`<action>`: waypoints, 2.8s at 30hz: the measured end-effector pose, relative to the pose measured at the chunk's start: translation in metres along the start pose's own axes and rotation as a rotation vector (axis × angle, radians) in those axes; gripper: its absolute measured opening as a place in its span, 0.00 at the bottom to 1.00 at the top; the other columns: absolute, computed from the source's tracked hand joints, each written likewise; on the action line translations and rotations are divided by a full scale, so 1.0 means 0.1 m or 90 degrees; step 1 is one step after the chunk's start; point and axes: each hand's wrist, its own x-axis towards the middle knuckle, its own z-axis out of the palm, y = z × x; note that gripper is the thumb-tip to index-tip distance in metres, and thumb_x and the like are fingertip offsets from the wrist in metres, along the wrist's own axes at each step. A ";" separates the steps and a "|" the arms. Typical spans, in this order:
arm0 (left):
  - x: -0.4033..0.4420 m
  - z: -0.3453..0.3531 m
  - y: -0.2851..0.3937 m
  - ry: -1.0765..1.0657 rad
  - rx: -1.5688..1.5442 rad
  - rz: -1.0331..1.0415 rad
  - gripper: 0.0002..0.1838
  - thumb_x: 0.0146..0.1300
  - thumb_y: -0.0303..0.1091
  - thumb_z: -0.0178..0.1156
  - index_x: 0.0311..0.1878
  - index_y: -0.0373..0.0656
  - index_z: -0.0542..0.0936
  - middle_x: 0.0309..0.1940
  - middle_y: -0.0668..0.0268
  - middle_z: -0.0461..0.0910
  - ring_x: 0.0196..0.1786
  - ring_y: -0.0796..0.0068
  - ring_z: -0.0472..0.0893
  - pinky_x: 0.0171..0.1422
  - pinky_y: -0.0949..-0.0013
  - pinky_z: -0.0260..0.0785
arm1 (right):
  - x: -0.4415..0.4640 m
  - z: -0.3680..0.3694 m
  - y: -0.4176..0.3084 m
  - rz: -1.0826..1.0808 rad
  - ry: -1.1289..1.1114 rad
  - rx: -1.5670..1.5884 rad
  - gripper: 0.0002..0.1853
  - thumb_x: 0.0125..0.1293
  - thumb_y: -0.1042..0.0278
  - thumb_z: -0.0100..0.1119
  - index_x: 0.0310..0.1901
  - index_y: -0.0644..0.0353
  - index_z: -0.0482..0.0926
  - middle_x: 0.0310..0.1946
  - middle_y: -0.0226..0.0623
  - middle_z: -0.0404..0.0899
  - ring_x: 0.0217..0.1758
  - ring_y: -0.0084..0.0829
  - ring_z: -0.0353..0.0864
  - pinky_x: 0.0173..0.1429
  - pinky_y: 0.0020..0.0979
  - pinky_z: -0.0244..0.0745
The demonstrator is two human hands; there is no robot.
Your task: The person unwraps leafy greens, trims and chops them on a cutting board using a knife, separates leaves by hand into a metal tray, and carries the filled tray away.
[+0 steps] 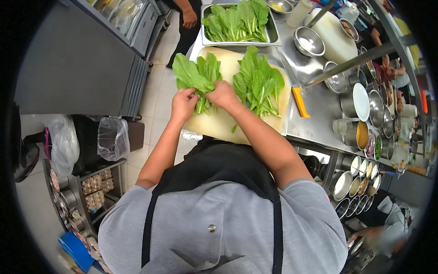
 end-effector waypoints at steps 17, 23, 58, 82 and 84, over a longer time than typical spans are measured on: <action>0.23 -0.05 0.67 -0.253 -0.643 -0.196 0.10 0.70 0.37 0.60 0.35 0.41 0.79 0.25 0.72 0.76 0.25 0.85 0.71 0.28 0.78 0.60 | -0.59 -0.51 -0.09 0.177 -0.059 0.722 0.10 0.59 0.78 0.60 0.43 0.63 0.76 0.22 0.28 0.70 0.21 0.20 0.66 0.22 0.24 0.56; 0.19 0.02 0.80 -0.239 -0.670 -0.249 0.09 0.67 0.32 0.58 0.30 0.40 0.78 0.22 0.70 0.76 0.22 0.82 0.71 0.27 0.78 0.61 | -0.54 -0.45 0.09 0.140 -0.089 0.650 0.20 0.59 0.75 0.64 0.54 0.68 0.74 0.21 0.24 0.70 0.19 0.17 0.62 0.22 0.21 0.55; 0.34 -0.24 0.34 -0.095 0.120 -0.282 0.30 0.49 0.55 0.72 0.40 0.33 0.83 0.40 0.45 0.85 0.45 0.45 0.84 0.52 0.51 0.75 | 0.06 -0.05 -0.08 0.138 0.141 -0.096 0.30 0.53 0.46 0.70 0.43 0.72 0.82 0.41 0.60 0.83 0.48 0.53 0.83 0.56 0.44 0.78; 0.24 -0.13 0.45 -0.101 0.083 -0.173 0.40 0.50 0.54 0.72 0.58 0.31 0.75 0.47 0.45 0.78 0.56 0.49 0.77 0.59 0.56 0.73 | -0.04 -0.63 0.28 0.272 0.035 -0.054 0.22 0.56 0.56 0.67 0.41 0.71 0.84 0.38 0.58 0.84 0.44 0.51 0.85 0.54 0.41 0.79; 0.20 0.08 0.43 -0.086 0.151 -0.112 0.44 0.48 0.54 0.74 0.61 0.32 0.72 0.51 0.44 0.76 0.58 0.48 0.75 0.62 0.57 0.71 | -0.01 -0.38 0.31 0.205 0.060 -0.071 0.23 0.56 0.56 0.66 0.42 0.71 0.83 0.39 0.59 0.84 0.46 0.52 0.84 0.55 0.42 0.78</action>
